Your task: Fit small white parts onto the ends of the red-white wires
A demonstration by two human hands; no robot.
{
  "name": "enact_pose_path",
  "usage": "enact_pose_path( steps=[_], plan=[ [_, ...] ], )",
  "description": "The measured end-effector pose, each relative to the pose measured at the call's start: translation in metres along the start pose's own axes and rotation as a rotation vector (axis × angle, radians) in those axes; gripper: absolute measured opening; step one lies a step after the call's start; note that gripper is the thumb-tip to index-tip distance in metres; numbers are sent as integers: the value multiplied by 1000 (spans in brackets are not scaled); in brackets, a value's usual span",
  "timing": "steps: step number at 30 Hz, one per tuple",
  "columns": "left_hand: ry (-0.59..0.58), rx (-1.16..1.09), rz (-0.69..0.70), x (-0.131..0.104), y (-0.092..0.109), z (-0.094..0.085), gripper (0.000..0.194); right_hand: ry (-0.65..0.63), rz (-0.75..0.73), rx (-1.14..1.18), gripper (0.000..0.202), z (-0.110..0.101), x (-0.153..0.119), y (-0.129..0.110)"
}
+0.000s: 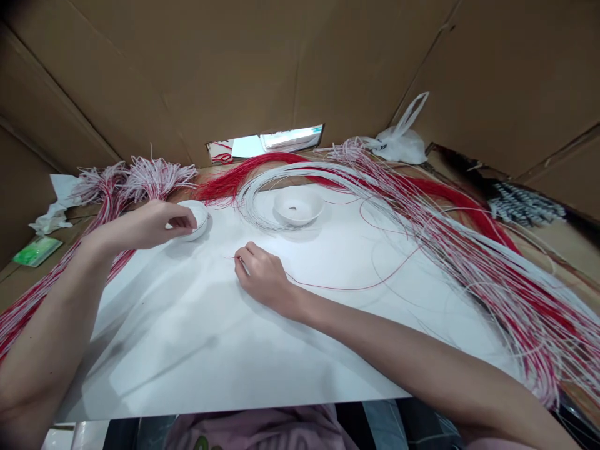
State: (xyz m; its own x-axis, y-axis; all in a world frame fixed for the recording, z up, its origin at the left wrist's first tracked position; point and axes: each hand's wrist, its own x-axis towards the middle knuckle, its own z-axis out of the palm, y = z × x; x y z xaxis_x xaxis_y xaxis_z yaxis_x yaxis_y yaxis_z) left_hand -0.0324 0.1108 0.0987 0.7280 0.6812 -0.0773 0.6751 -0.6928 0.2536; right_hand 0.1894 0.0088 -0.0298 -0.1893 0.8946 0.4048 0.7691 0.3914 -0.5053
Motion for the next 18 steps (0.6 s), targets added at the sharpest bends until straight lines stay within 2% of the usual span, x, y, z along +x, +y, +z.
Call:
enact_pose_path(
  steps=[4, 7, 10, 13, 18],
  plan=[
    [-132, -10, 65, 2, 15, 20, 14, 1, -3, 0, 14, 1, 0, 1],
    [-223, 12, 66, 8, 13, 41, 14, -8, -2, 0, 15, 1, 0, 1],
    [-259, 19, 79, 13, 10, 54, 18, -17, 3, 1, 15, 0, 0, 0],
    [-263, 9, 77, 15, 11, 58, 18, -17, 3, -2, 15, 0, 1, 0],
    [-284, -20, 66, 16, 12, 54, 13, -15, 1, -6, 15, 0, 0, 0]
  ],
)
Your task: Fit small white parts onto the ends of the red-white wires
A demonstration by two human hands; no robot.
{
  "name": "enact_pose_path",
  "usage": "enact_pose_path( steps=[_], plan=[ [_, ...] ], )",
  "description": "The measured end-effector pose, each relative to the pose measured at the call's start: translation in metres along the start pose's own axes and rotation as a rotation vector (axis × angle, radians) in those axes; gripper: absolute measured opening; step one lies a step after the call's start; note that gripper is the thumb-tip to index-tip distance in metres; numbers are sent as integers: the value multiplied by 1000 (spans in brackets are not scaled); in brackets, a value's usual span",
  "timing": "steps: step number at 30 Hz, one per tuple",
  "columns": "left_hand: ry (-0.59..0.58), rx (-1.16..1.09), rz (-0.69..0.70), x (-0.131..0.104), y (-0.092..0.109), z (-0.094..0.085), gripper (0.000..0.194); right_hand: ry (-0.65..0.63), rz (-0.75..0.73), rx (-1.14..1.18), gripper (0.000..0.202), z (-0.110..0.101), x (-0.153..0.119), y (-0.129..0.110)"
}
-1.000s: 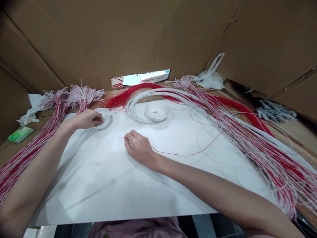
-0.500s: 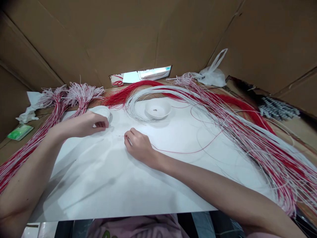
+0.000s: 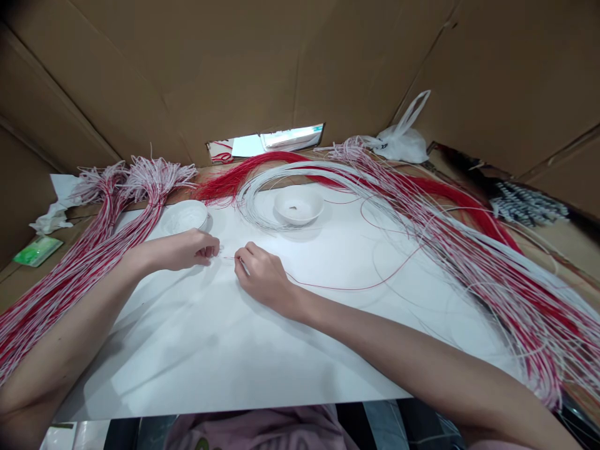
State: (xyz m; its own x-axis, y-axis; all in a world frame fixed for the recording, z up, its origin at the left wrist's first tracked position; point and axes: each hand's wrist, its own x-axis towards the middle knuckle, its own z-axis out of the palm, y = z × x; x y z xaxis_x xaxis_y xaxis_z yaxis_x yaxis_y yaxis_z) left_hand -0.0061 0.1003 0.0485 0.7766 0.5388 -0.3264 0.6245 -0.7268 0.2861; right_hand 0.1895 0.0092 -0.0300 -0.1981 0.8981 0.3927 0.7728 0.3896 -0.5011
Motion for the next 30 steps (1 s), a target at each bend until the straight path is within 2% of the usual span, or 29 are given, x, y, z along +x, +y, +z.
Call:
enact_pose_path(
  steps=[4, 8, 10, 12, 13, 15, 18, 30],
  plan=[
    [59, -36, 19, -6, -3, -12, 13, -6, 0, -1, 16, 0, 0, 0],
    [239, -50, 59, -17, -8, -29, 13, 1, -8, -3, 15, 0, 0, 0],
    [354, -19, 21, -19, -16, -35, 15, 10, -8, -2, 15, 1, 0, 0],
    [414, 25, -71, -19, -29, -37, 17, 13, -8, 1, 15, 1, 0, 0],
    [401, 46, -124, -18, -37, -36, 19, 13, -7, 3, 15, 1, 0, 0],
    [303, 72, -217, -14, -51, -32, 22, 10, -5, 8, 15, 1, 0, 0],
    [214, 48, -245, -8, -65, -26, 24, 3, -3, 11, 15, 0, 0, 0],
    [212, 32, -204, -4, -69, -24, 21, -5, 1, 2, 15, 0, 0, 0]
  ],
)
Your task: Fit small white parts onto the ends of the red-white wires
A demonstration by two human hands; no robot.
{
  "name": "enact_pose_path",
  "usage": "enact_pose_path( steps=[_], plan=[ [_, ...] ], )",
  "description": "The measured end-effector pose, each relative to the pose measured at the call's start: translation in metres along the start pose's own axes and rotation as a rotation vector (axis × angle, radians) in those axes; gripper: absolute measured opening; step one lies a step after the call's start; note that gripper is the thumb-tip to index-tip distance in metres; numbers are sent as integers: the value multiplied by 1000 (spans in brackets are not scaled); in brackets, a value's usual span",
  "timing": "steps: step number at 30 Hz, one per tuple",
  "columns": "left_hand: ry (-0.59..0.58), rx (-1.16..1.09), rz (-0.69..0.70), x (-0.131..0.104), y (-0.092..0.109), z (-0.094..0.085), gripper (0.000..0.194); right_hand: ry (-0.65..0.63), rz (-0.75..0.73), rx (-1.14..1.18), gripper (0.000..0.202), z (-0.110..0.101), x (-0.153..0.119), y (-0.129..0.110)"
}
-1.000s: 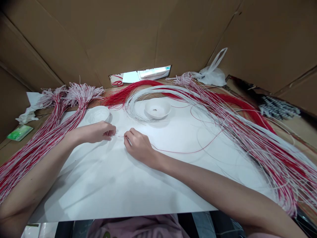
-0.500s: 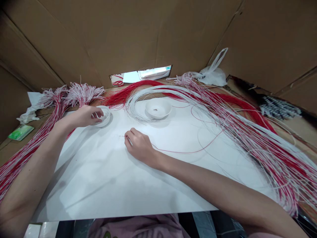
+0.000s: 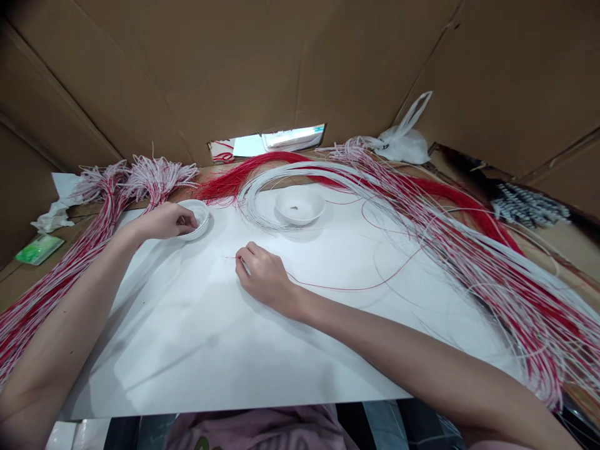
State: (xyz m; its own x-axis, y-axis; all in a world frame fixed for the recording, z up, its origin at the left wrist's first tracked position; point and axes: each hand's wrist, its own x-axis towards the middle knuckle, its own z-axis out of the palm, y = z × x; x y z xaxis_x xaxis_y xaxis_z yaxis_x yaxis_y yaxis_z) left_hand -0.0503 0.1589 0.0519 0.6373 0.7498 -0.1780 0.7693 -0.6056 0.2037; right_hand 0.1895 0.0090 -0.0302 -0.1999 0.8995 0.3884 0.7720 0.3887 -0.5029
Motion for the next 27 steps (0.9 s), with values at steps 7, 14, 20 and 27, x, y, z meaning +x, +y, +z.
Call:
enact_pose_path(
  steps=[7, 14, 20, 27],
  plan=[
    [52, 2, 0, -5, 9, -12, 25, 6, -3, -12, 16, 1, 0, 0],
    [115, -44, 55, -23, 36, -27, 21, 7, -5, -10, 16, 1, 0, 0],
    [-39, -9, 134, -28, 59, -18, 13, 1, -11, -8, 16, 1, 0, 1],
    [-138, 67, 132, -17, 64, 14, 15, 5, -12, -27, 16, 1, 0, 1]
  ],
)
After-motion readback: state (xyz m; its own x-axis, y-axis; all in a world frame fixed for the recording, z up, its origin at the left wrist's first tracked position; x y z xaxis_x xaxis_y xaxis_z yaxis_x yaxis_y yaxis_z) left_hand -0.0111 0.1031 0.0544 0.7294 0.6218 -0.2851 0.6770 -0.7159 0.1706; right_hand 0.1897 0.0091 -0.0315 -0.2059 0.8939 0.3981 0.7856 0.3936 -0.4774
